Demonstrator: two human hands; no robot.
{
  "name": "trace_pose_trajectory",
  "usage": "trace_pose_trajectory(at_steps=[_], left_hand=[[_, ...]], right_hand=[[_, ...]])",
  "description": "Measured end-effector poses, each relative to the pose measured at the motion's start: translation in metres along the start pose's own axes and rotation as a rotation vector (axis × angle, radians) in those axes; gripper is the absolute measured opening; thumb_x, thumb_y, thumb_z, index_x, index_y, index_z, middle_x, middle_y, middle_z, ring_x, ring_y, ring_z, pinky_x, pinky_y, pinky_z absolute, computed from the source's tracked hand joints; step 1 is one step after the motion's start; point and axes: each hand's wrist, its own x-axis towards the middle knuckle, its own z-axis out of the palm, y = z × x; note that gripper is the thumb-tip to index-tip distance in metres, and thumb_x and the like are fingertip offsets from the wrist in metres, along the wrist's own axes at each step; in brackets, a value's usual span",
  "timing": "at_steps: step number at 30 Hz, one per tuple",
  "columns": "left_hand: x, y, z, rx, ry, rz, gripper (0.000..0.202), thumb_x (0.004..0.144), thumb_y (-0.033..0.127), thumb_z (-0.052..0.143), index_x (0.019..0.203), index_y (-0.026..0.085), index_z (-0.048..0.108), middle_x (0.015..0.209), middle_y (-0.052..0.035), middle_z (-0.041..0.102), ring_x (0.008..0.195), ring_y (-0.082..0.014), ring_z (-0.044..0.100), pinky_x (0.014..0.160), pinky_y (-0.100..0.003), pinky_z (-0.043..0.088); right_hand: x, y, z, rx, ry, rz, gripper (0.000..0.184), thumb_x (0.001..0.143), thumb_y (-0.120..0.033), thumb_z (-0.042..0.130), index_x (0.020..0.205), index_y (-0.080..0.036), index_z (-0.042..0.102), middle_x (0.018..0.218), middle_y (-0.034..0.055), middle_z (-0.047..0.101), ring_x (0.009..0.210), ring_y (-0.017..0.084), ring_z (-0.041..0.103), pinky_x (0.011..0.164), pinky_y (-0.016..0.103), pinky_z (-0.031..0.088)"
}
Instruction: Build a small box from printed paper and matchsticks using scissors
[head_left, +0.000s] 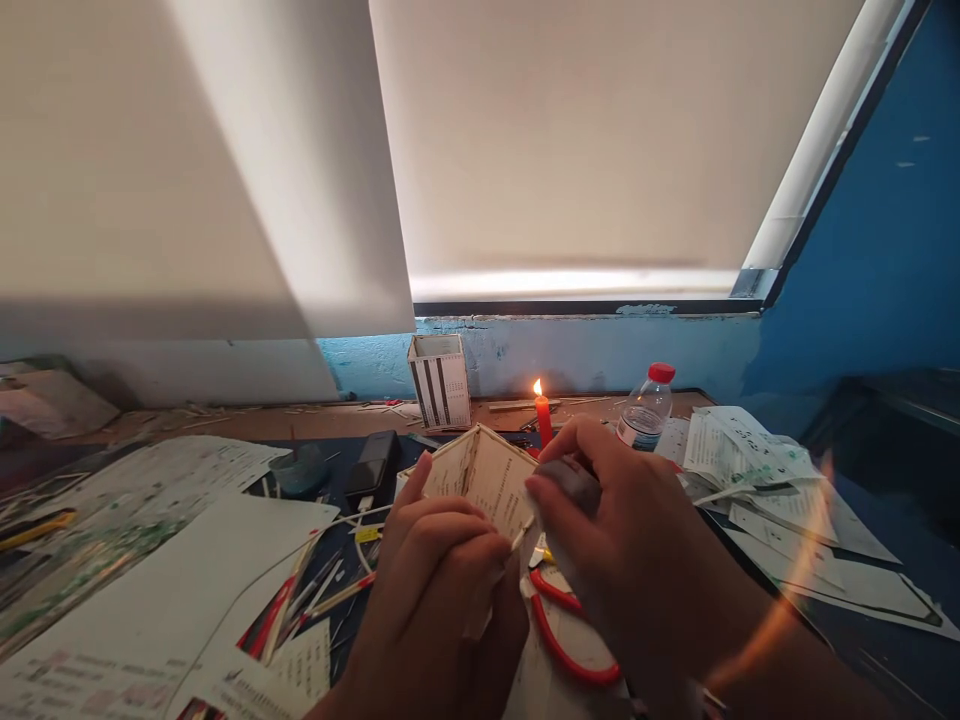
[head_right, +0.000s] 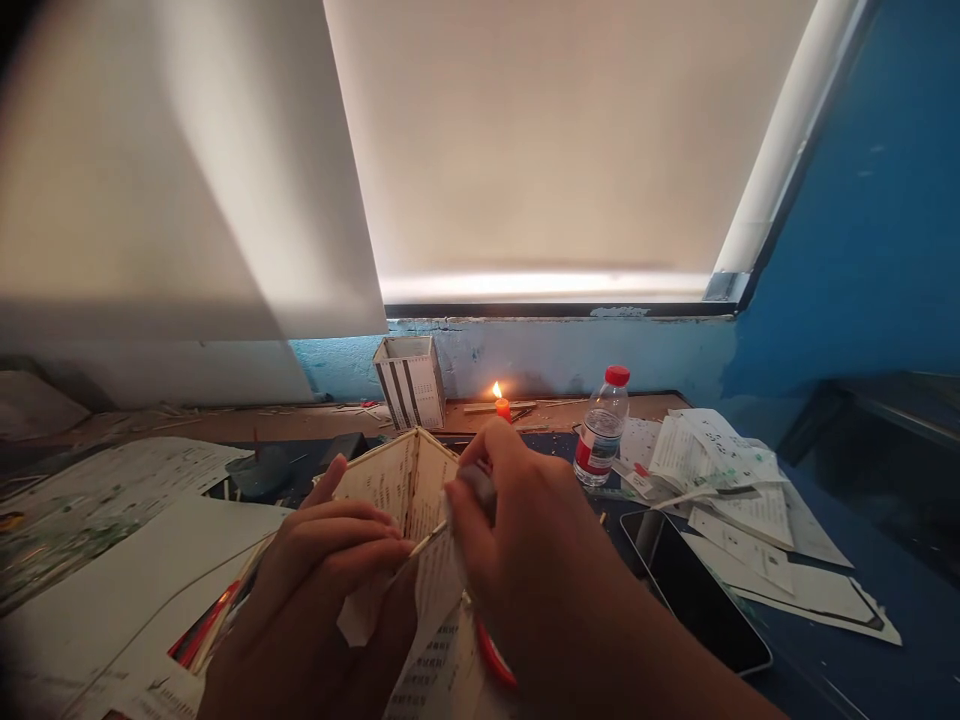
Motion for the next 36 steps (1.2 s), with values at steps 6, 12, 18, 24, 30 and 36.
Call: trace_pose_trajectory(at_steps=[6,12,18,24,30,36], left_hand=[[0.001,0.001,0.000,0.016,-0.006,0.008,0.027,0.080,-0.005,0.068,0.095,0.017,0.066,0.095,-0.0022,0.060,0.100,-0.0150,0.061,0.126,-0.056,0.035],[0.002,0.001,0.000,0.002,0.005,-0.018,0.028,0.080,-0.006,0.068,0.094,0.018,0.067,0.094,-0.0018,0.061,0.099,-0.0151,0.062,0.126,-0.056,0.035],[-0.001,-0.004,-0.002,0.007,-0.015,0.021,0.026,0.079,-0.005,0.069,0.095,0.016,0.066,0.095,-0.0042,0.059,0.101,-0.0177,0.061,0.125,-0.060,0.034],[0.000,-0.006,0.000,0.008,-0.010,0.008,0.027,0.079,-0.006,0.069,0.096,0.016,0.066,0.096,-0.0043,0.059,0.101,-0.0174,0.061,0.125,-0.061,0.034],[-0.001,-0.007,-0.003,0.012,-0.035,0.014,0.029,0.079,-0.006,0.068,0.097,0.016,0.065,0.095,-0.0049,0.058,0.102,-0.0185,0.060,0.125,-0.062,0.033],[-0.001,-0.006,-0.001,0.011,-0.034,0.011,0.028,0.079,-0.006,0.069,0.098,0.016,0.066,0.096,-0.0052,0.058,0.101,-0.0192,0.060,0.123,-0.064,0.034]], right_hand=[[0.003,0.001,0.003,0.037,-0.011,-0.007,0.012,0.094,-0.031,0.063,0.086,-0.027,0.056,0.070,-0.0058,0.066,0.060,0.015,0.060,0.055,0.027,0.044],[0.003,0.001,0.004,0.067,-0.050,-0.012,0.010,0.093,-0.030,0.064,0.086,-0.027,0.057,0.074,-0.0058,0.067,0.064,0.015,0.063,0.056,0.027,0.046],[0.016,0.014,-0.002,-0.054,0.055,0.060,0.011,0.094,-0.035,0.064,0.089,-0.026,0.060,0.074,-0.0024,0.068,0.063,0.018,0.062,0.056,0.029,0.044],[0.016,0.013,0.000,0.022,-0.038,0.042,0.015,0.095,-0.040,0.063,0.089,-0.027,0.061,0.076,-0.0023,0.067,0.066,0.018,0.064,0.057,0.029,0.047],[0.018,0.015,0.000,0.042,-0.004,0.036,0.010,0.095,-0.034,0.063,0.090,-0.026,0.060,0.073,-0.0036,0.066,0.064,0.017,0.061,0.057,0.028,0.046],[0.020,0.016,-0.001,0.022,0.016,0.016,0.010,0.094,-0.033,0.065,0.089,-0.025,0.060,0.072,-0.0041,0.065,0.064,0.016,0.060,0.056,0.027,0.043]])
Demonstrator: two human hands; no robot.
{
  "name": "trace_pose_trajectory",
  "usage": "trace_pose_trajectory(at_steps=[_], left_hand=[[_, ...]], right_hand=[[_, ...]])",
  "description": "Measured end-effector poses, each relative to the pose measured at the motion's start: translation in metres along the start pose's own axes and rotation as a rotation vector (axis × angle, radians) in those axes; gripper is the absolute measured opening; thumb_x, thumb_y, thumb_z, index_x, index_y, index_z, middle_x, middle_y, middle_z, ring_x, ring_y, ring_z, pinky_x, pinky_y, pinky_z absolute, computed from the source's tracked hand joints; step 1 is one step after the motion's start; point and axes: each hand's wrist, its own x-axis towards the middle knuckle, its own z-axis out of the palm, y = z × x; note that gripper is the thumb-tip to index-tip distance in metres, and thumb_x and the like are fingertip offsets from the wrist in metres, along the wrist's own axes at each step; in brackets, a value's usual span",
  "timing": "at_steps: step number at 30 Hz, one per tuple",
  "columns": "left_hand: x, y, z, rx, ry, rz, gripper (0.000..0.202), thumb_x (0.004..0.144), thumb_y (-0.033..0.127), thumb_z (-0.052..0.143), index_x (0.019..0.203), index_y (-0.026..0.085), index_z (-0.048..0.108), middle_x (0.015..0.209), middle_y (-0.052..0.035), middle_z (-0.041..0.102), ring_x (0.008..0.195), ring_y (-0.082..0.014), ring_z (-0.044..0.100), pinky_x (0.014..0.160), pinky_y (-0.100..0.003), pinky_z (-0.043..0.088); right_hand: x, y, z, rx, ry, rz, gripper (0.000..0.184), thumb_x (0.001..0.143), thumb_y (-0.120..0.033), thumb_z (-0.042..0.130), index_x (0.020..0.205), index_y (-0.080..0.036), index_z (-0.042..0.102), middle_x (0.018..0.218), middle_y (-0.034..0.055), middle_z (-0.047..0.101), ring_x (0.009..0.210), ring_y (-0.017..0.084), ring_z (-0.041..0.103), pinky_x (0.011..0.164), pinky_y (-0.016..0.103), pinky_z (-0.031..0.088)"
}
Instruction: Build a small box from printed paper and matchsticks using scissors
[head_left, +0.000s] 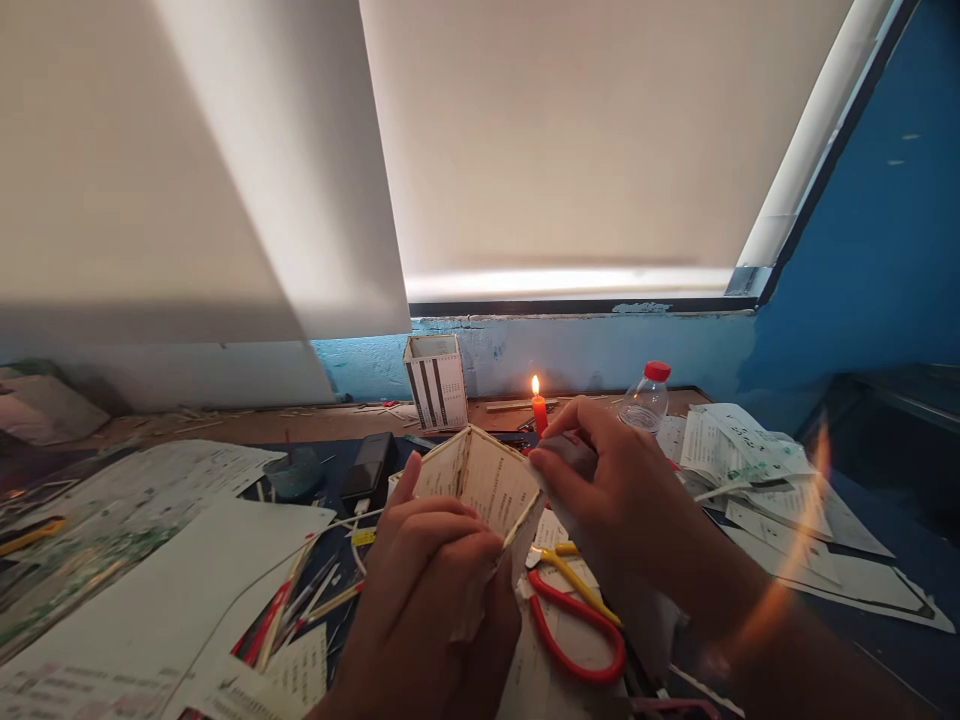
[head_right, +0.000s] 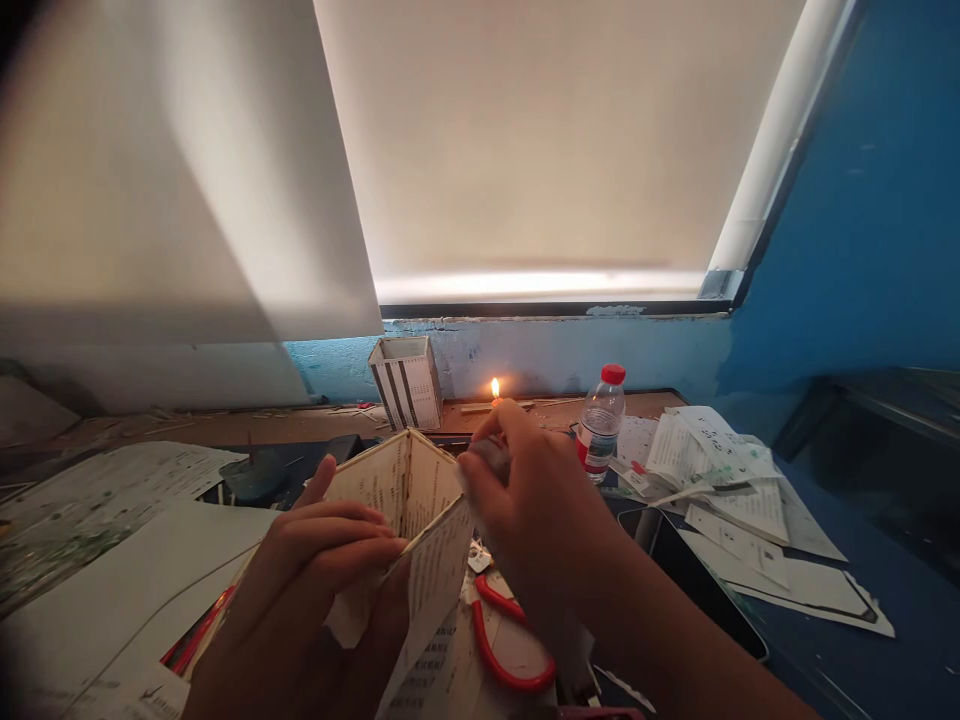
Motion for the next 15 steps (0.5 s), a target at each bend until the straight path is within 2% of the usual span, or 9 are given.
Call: trace_pose_trajectory(at_steps=[6,10,15], left_hand=[[0.001,0.000,-0.001,0.002,0.004,0.005,0.030,0.079,-0.006,0.069,0.097,0.017,0.065,0.096,-0.0055,0.058,0.101,-0.0192,0.060,0.124,-0.064,0.034],[0.000,-0.002,-0.003,0.012,-0.012,0.000,0.029,0.079,-0.006,0.069,0.097,0.016,0.065,0.096,-0.0064,0.058,0.101,-0.0196,0.060,0.123,-0.063,0.035],[0.000,-0.003,-0.005,0.002,-0.003,-0.011,0.028,0.081,-0.004,0.068,0.098,0.017,0.064,0.096,-0.0062,0.059,0.101,-0.0201,0.061,0.121,-0.066,0.037]], right_hand=[[-0.001,0.000,0.001,0.045,-0.087,-0.035,0.012,0.096,-0.036,0.064,0.090,-0.026,0.061,0.071,-0.0050,0.063,0.061,0.015,0.057,0.054,0.026,0.044],[0.009,0.008,-0.003,-0.042,0.009,-0.015,0.011,0.096,-0.032,0.062,0.090,-0.023,0.061,0.070,-0.0038,0.066,0.059,0.015,0.059,0.052,0.026,0.042],[0.017,0.015,-0.015,-0.021,0.067,0.042,0.015,0.094,-0.038,0.065,0.093,-0.023,0.063,0.067,-0.0038,0.065,0.055,0.015,0.061,0.046,0.024,0.043]])
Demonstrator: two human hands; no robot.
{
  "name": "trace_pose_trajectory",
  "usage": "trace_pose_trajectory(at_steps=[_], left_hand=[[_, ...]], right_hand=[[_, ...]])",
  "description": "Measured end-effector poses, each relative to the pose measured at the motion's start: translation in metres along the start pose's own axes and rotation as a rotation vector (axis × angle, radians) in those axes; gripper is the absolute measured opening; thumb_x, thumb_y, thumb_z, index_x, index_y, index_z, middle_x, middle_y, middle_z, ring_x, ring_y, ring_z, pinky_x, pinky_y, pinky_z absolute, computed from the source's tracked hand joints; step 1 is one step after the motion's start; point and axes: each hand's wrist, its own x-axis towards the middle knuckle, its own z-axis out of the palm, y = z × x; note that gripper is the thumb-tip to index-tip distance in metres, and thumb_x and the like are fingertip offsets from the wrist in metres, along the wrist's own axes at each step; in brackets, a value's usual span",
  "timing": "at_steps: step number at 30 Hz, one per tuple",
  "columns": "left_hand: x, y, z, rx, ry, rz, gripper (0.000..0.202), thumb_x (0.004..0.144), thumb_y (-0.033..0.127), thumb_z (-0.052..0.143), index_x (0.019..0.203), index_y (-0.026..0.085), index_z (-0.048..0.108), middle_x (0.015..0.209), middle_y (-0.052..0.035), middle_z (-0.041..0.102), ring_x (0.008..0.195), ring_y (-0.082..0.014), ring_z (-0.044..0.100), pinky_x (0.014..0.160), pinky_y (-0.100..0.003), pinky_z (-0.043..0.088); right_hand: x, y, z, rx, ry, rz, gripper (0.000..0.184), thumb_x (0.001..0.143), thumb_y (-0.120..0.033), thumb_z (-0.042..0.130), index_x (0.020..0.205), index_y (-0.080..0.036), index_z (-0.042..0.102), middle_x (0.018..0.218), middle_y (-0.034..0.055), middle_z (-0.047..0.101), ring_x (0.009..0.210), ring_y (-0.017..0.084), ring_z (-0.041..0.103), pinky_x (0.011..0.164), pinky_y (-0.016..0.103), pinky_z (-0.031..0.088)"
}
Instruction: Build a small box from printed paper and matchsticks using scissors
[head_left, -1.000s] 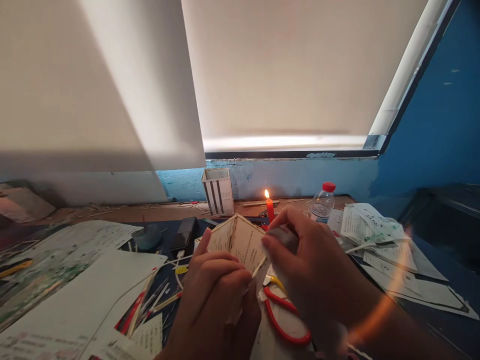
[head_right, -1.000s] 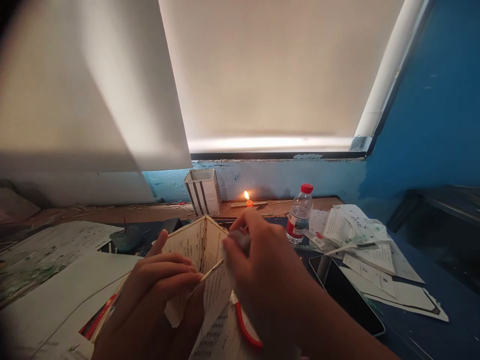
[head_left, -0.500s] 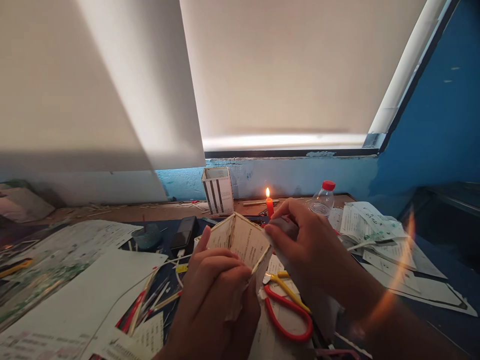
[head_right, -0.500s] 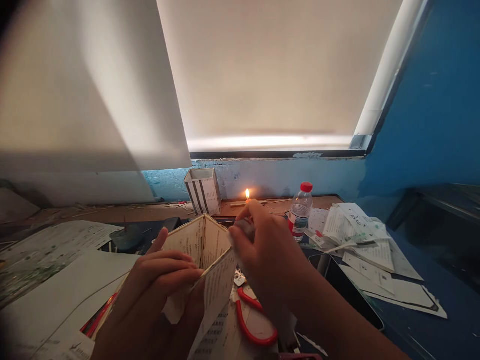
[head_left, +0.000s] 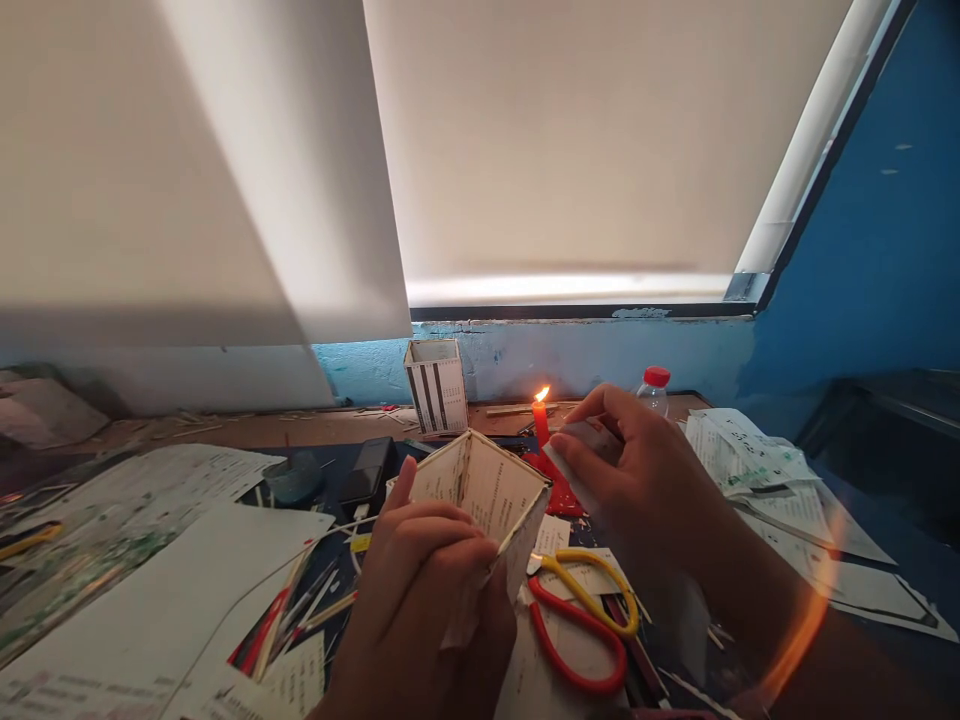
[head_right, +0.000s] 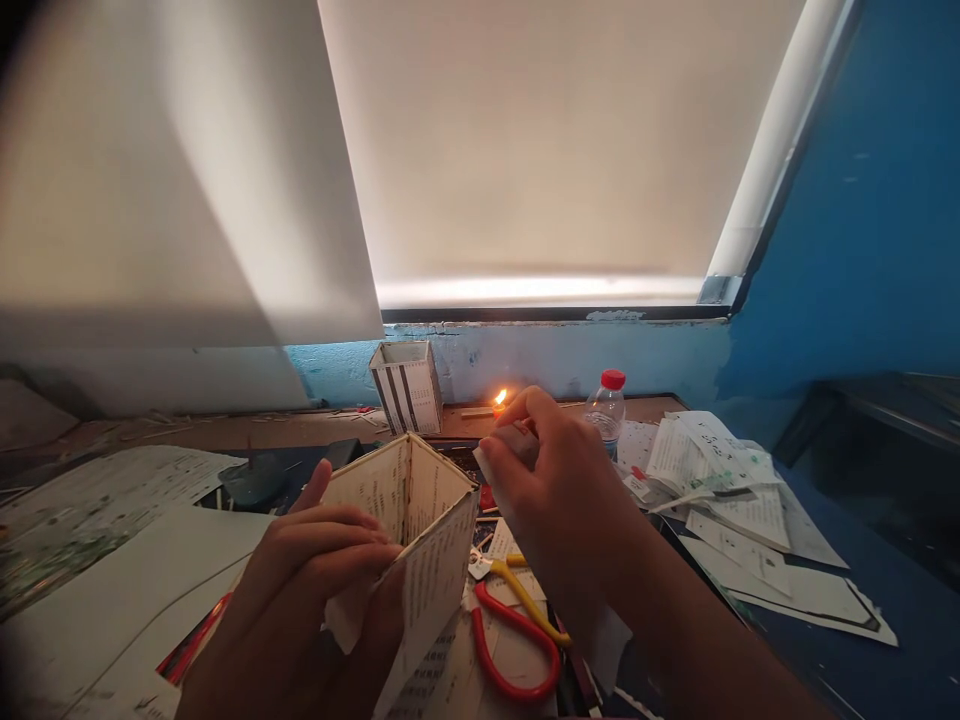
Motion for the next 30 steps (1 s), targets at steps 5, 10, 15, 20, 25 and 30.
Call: trace_pose_trajectory(at_steps=[5,10,15,20,25,30], left_hand=[[0.002,0.000,-0.002,-0.004,0.010,-0.019,0.026,0.080,-0.003,0.067,0.094,0.018,0.063,0.093,-0.0057,0.059,0.097,-0.0195,0.060,0.121,-0.066,0.036],[0.006,0.000,-0.004,0.042,0.017,-0.047,0.021,0.079,0.006,0.070,0.092,0.018,0.059,0.094,-0.0063,0.058,0.097,-0.0216,0.059,0.116,-0.064,0.041],[0.014,-0.002,-0.008,0.151,-0.050,-0.029,0.028,0.087,0.014,0.069,0.115,0.017,0.064,0.103,-0.0072,0.067,0.103,-0.0231,0.061,0.116,-0.059,0.037],[0.021,0.000,-0.020,0.165,-0.117,0.001,0.026,0.091,0.008,0.062,0.112,0.023,0.068,0.097,0.0001,0.072,0.097,-0.0194,0.064,0.117,-0.053,0.035],[0.023,0.000,-0.032,0.150,-0.086,-0.009,0.020,0.090,0.013,0.067,0.103,0.028,0.068,0.091,0.0044,0.073,0.091,-0.0183,0.066,0.115,-0.051,0.036],[0.020,-0.002,-0.031,0.139,-0.112,0.010,0.015,0.090,0.012,0.069,0.094,0.027,0.070,0.082,0.0058,0.071,0.080,-0.0164,0.066,0.109,-0.052,0.042]], right_hand=[[0.000,0.000,-0.005,0.016,-0.008,-0.001,0.014,0.095,-0.038,0.064,0.095,-0.024,0.062,0.063,-0.0053,0.062,0.053,0.015,0.060,0.047,0.025,0.043],[-0.001,-0.002,-0.001,0.044,-0.079,-0.001,0.017,0.098,-0.042,0.062,0.098,-0.024,0.063,0.072,-0.0028,0.067,0.059,0.016,0.062,0.049,0.025,0.045],[-0.002,-0.006,-0.007,0.027,-0.199,-0.046,0.012,0.100,-0.035,0.057,0.102,-0.025,0.064,0.076,-0.0027,0.069,0.066,0.016,0.063,0.055,0.026,0.046],[-0.005,0.000,-0.013,-0.108,-0.458,-0.141,0.016,0.101,-0.025,0.052,0.095,-0.023,0.067,0.085,-0.0007,0.073,0.073,0.016,0.065,0.063,0.027,0.043],[-0.012,0.029,-0.010,-0.280,-0.637,-0.185,0.021,0.098,-0.020,0.052,0.085,-0.022,0.069,0.079,-0.0011,0.073,0.071,0.016,0.064,0.061,0.026,0.038],[-0.036,0.073,-0.017,-0.359,-0.612,-0.072,0.023,0.095,-0.018,0.054,0.095,-0.022,0.077,0.093,0.0070,0.078,0.085,0.024,0.071,0.076,0.035,0.051]])
